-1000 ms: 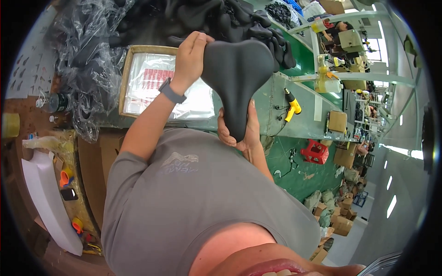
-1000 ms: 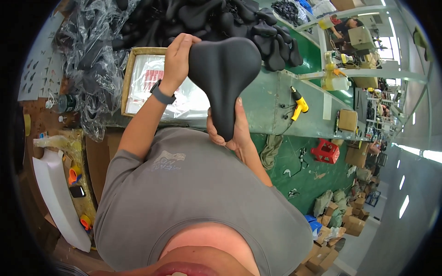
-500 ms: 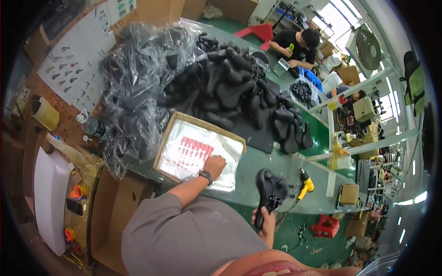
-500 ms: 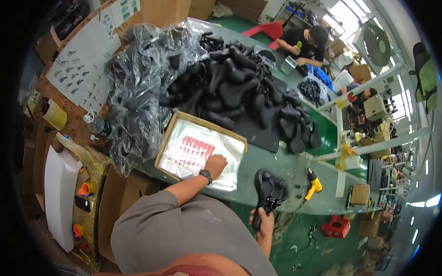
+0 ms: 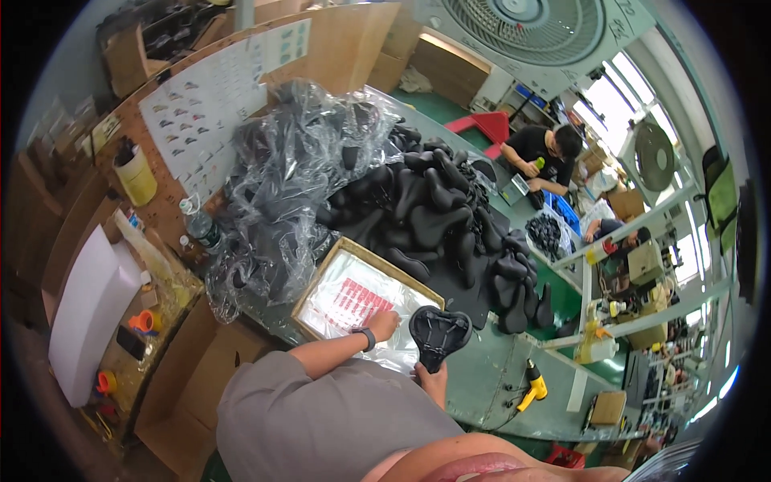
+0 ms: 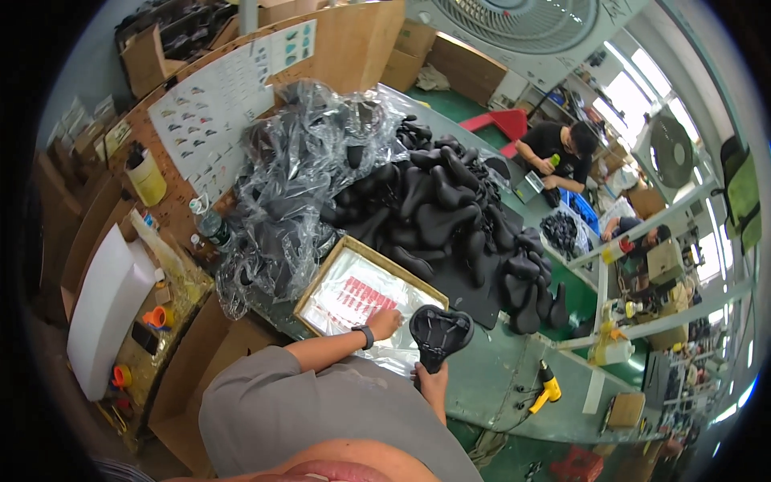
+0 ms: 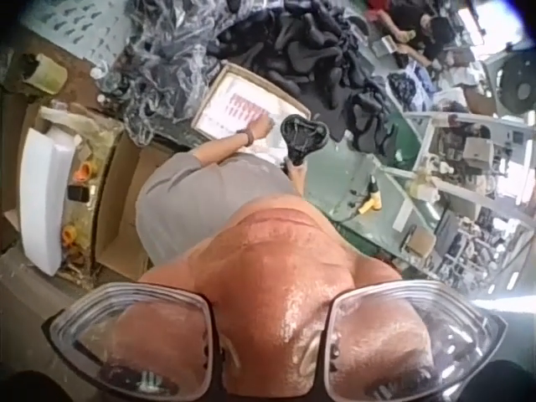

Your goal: Wiping and inspecting bicycle seats at a manufacturing workstation.

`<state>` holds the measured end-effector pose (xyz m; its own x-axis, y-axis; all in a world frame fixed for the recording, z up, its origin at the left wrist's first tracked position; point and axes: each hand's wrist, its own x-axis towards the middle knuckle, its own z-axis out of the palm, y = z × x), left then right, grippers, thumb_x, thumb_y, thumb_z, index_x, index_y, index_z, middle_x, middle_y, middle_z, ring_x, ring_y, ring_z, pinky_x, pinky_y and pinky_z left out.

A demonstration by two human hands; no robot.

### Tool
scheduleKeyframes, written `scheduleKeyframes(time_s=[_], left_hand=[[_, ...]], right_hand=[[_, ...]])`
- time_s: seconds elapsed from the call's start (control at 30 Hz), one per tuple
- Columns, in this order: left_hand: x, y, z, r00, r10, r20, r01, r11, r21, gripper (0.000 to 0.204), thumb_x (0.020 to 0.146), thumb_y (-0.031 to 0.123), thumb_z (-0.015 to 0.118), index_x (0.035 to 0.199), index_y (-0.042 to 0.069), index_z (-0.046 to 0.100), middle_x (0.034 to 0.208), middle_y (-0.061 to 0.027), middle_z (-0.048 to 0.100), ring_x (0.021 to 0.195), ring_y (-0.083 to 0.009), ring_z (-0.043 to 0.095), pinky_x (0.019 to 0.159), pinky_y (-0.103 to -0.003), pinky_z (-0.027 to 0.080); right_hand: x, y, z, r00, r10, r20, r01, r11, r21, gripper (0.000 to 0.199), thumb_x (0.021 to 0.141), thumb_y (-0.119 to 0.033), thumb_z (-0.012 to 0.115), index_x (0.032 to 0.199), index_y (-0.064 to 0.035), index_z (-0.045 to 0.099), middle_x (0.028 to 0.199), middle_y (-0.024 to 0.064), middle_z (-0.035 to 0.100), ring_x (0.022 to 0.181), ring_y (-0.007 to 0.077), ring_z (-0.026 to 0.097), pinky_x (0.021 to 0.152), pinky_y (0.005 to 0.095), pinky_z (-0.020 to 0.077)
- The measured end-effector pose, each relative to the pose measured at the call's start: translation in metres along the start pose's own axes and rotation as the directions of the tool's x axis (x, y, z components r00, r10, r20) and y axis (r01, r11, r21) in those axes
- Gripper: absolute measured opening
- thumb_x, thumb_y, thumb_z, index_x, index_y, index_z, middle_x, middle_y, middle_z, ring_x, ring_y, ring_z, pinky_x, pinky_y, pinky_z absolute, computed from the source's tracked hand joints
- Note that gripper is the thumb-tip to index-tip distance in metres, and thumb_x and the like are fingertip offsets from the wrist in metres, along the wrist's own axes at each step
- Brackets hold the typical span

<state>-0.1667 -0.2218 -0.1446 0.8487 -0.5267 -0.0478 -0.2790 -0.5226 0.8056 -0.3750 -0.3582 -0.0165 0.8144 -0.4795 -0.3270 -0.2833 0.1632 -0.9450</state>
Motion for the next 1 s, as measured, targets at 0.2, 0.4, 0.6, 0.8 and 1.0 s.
scheduleKeyframes(time_s=[0.2,0.4,0.6,0.8,1.0], left_hand=[[-0.022,0.015,-0.078,0.935,-0.129,-0.330,0.098,0.989,-0.109,0.024,0.101,0.020,0.057,0.102,0.003,0.075,0.089,-0.0190,0.072,0.088,-0.0411,0.069,0.078,-0.050,0.053],[-0.054,0.132,-0.177,0.687,0.695,-0.210,-0.713,0.701,-0.012,0.008,0.090,0.012,0.073,0.098,0.010,0.074,0.117,-0.0064,0.069,0.110,-0.0305,0.065,0.097,-0.044,0.049],[-0.096,0.156,-0.252,0.907,0.365,-0.210,-0.415,0.692,-0.591,0.014,0.101,0.015,0.068,0.110,0.005,0.070,0.121,-0.0114,0.067,0.114,-0.0284,0.062,0.099,-0.042,0.049],[-0.051,0.123,-0.234,0.899,0.102,0.427,0.335,0.469,-0.817,0.034,0.106,0.027,0.067,0.123,-0.001,0.066,0.127,-0.0104,0.062,0.118,-0.0238,0.060,0.102,-0.040,0.050],[0.089,0.158,-0.293,0.806,0.574,-0.143,-0.591,0.773,-0.231,0.060,0.091,0.044,0.081,0.134,0.002,0.071,0.140,-0.0196,0.066,0.134,-0.0307,0.062,0.116,-0.041,0.045]], right_hand=[[0.046,0.003,0.038,0.966,-0.145,0.214,0.258,0.582,-0.771,0.073,0.083,-0.018,0.083,0.146,-0.0042,0.047,0.115,0.0286,0.072,0.109,0.0512,0.068,0.089,0.0553,0.0551],[0.066,-0.026,0.065,0.928,-0.058,0.368,0.368,0.293,-0.882,0.064,0.089,-0.016,0.078,0.143,-0.0024,0.047,0.101,0.0260,0.075,0.086,0.0476,0.073,0.073,0.0540,0.0578],[0.055,-0.108,0.058,0.736,0.501,0.456,-0.585,0.809,0.057,0.028,0.098,-0.011,0.066,0.123,-0.0023,0.058,0.099,0.0161,0.072,0.065,0.0202,0.068,0.050,0.0326,0.0547],[0.080,-0.150,0.072,0.971,-0.219,0.092,0.228,0.968,-0.104,0.043,0.109,-0.021,0.055,0.146,0.0020,0.054,0.123,0.0188,0.071,0.103,0.0254,0.073,0.088,0.0394,0.0599],[0.116,-0.215,0.131,0.486,-0.777,0.400,0.860,0.344,-0.377,0.060,0.090,0.004,0.067,0.149,0.0008,0.057,0.140,0.0271,0.064,0.125,0.0460,0.063,0.109,0.0481,0.0494]])
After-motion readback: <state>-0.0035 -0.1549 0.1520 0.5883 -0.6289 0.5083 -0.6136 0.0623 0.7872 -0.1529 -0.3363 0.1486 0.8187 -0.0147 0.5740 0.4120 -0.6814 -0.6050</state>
